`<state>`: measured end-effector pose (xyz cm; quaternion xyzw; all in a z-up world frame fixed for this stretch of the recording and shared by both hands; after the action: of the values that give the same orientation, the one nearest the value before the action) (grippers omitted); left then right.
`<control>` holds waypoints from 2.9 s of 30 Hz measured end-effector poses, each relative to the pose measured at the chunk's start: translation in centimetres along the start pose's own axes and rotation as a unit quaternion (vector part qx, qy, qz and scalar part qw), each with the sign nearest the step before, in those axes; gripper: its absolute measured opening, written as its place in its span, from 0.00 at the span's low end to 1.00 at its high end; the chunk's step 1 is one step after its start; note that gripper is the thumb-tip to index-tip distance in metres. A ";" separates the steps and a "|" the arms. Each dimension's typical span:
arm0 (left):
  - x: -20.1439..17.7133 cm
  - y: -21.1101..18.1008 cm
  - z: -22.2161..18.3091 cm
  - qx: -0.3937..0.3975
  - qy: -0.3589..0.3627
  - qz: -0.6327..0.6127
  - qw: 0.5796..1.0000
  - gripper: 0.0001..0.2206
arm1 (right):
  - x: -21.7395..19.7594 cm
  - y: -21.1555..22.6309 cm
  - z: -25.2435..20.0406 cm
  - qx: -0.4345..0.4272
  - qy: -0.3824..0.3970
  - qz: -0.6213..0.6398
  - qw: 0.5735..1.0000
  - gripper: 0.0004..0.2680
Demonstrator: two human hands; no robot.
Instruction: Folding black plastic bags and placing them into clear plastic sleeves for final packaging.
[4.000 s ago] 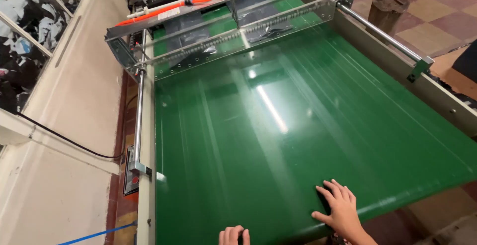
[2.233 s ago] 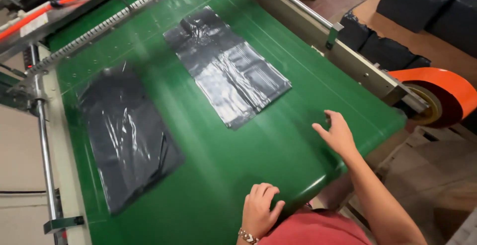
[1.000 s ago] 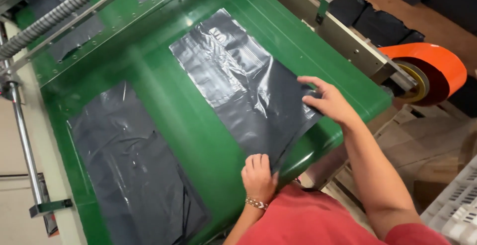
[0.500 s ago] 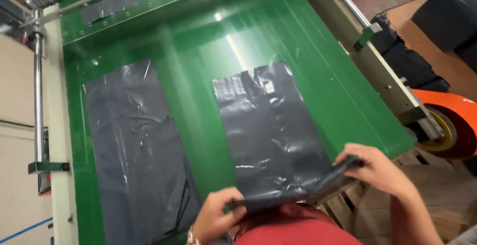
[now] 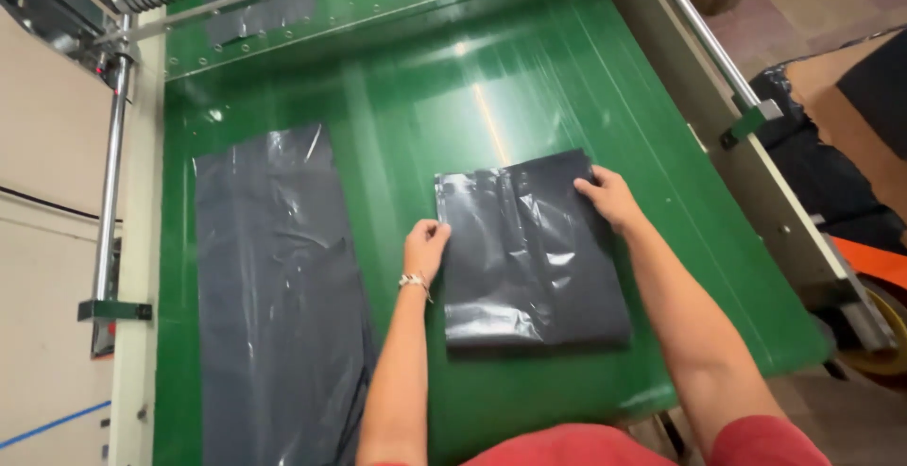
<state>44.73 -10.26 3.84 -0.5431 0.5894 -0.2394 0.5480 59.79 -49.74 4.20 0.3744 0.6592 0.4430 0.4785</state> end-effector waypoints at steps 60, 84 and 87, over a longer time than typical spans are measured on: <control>9.1 -13.6 -19.0 0.343 -0.057 0.412 0.842 0.32 | 10.3 18.3 -24.7 -0.322 0.021 -0.300 0.898 0.25; 4.0 -9.5 -26.9 0.608 0.082 0.489 0.620 0.06 | 19.4 13.1 -31.0 -0.318 0.116 -0.412 0.846 0.32; 6.9 -10.0 -29.8 0.580 0.280 0.353 0.679 0.05 | 19.3 10.4 -34.1 -0.372 0.101 -0.311 0.869 0.18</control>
<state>22.85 -28.82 18.45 0.2240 0.6063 -0.4628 0.6066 22.65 -36.36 13.34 -0.1020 0.5727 0.5191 0.6262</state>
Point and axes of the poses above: each hand's wrist, its own z-axis towards the middle knuckle, its own x-axis out of the palm, y = z × x, the point moved 8 cm from there along z, towards the middle knuckle, and after that the axes turned 6 degrees about y, right-handed, at the moved point
